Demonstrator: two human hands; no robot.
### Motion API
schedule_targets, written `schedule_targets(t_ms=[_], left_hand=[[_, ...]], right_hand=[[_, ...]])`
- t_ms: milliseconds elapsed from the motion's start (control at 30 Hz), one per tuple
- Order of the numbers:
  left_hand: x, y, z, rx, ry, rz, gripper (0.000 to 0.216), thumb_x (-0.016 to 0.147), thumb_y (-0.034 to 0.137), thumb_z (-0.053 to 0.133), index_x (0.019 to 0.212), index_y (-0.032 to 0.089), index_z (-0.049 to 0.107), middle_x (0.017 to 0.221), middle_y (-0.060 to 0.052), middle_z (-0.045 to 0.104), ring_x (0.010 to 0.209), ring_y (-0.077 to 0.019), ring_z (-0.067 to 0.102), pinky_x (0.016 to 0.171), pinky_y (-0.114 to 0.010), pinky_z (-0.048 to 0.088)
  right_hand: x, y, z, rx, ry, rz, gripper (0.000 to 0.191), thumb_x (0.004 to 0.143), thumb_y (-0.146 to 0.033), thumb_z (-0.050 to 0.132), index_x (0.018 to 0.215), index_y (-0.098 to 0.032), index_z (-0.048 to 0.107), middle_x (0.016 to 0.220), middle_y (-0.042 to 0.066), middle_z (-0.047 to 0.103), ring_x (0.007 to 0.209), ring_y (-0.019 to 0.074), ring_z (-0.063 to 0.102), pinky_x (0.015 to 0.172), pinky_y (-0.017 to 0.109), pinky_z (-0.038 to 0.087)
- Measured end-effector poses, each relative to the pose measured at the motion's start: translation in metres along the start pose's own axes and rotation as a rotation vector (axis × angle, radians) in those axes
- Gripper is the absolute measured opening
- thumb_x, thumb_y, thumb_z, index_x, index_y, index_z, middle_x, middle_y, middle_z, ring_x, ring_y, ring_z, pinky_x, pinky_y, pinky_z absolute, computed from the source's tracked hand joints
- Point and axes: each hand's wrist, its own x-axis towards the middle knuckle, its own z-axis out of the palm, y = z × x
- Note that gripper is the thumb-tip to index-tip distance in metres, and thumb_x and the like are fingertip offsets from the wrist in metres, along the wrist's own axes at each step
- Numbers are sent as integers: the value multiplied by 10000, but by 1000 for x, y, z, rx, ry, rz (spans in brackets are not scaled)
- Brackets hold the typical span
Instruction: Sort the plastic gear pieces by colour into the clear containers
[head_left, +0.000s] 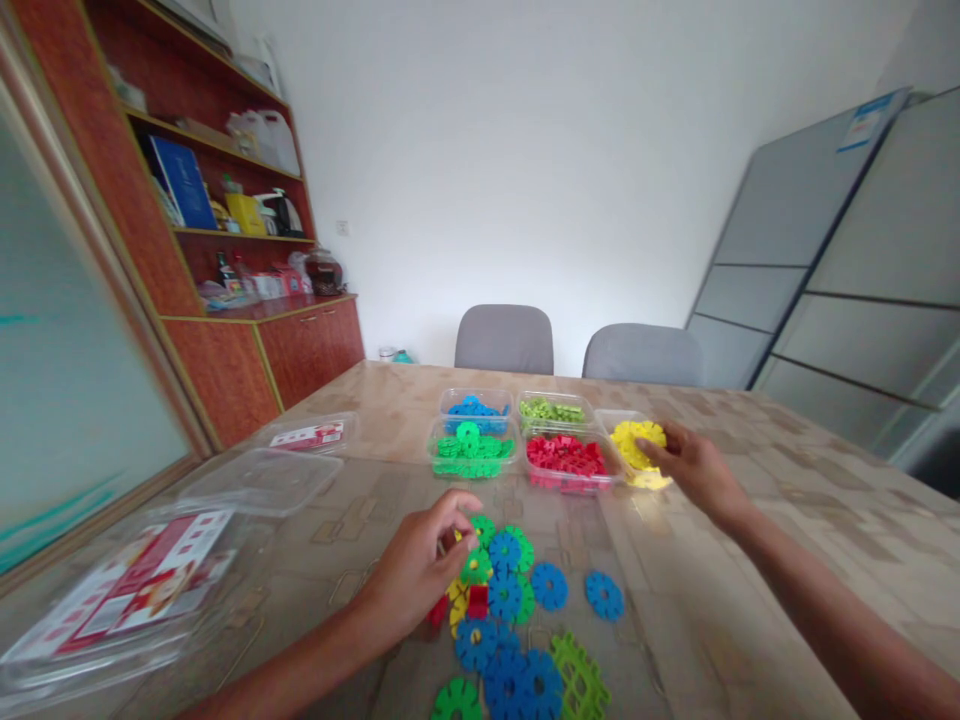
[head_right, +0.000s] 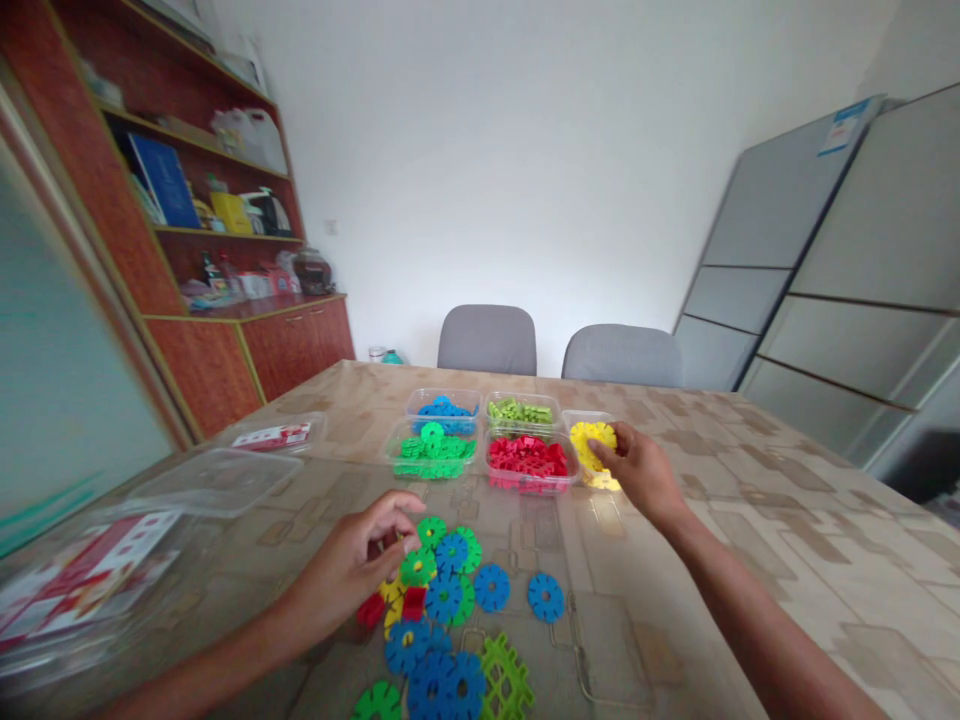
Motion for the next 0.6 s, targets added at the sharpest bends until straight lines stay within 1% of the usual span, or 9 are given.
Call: schedule_targets(t_ms=[67, 100, 200, 267, 333, 433, 500, 600], left_hand=[[5, -7, -1, -17, 16, 3, 222, 871, 247, 504, 1089, 212, 515, 805, 8, 646, 679, -148, 593, 602, -231, 397], [6, -11, -1, -22, 21, 1, 220, 867, 242, 504, 1085, 210, 516, 811, 5, 650, 689, -149, 599, 609, -230, 402], [9, -18, -6, -20, 26, -2, 232, 853, 230, 505, 1084, 206, 516, 817, 4, 661, 667, -144, 600, 607, -229, 410], [9, -22, -12, -9, 37, 23, 226, 850, 235, 495, 1070, 198, 534, 822, 0, 666, 679, -151, 605, 625, -237, 426], [10, -24, -19, 45, 59, 43, 191, 848, 231, 473, 1006, 185, 571, 835, -14, 669, 717, -162, 613, 651, -245, 441], [12, -26, -27, 148, 71, 31, 174, 844, 208, 455, 909, 173, 613, 860, -31, 676, 774, -175, 615, 664, -248, 442], [13, -27, -29, 172, 55, 27, 176, 846, 206, 472, 908, 175, 634, 874, -31, 682, 788, -179, 614, 669, -251, 439], [12, -27, -26, 180, 9, 52, 180, 848, 204, 506, 935, 179, 661, 906, -30, 689, 792, -179, 613, 697, -259, 446]], right_hand=[[25, 17, -9, -6, 40, 65, 271, 703, -430, 696, 692, -202, 550, 574, 8, 594, 517, 168, 578, 451, 243, 401], [35, 24, -11, 6, 39, 93, 261, 697, -415, 702, 695, -199, 556, 584, 19, 612, 524, 178, 602, 459, 251, 429], [47, 36, -7, 63, 23, 151, 237, 684, -379, 706, 744, -182, 591, 655, 68, 667, 571, 207, 657, 510, 294, 508], [43, 39, -4, 90, 25, 162, 250, 690, -379, 691, 798, -171, 606, 719, 100, 690, 606, 217, 669, 546, 320, 533], [32, 36, -4, 102, 21, 145, 295, 701, -403, 669, 866, -164, 615, 783, 117, 700, 644, 219, 670, 579, 332, 540], [10, 23, -5, 107, -32, 84, 371, 707, -457, 661, 932, -163, 633, 801, 95, 700, 671, 215, 653, 598, 321, 526], [-6, 9, -5, 89, -161, 9, 367, 737, -473, 644, 941, -167, 649, 769, 67, 689, 659, 201, 629, 597, 307, 509], [-30, -12, 0, -21, -543, -167, 309, 843, -434, 552, 959, -170, 663, 810, 57, 679, 668, 182, 601, 611, 301, 490]])
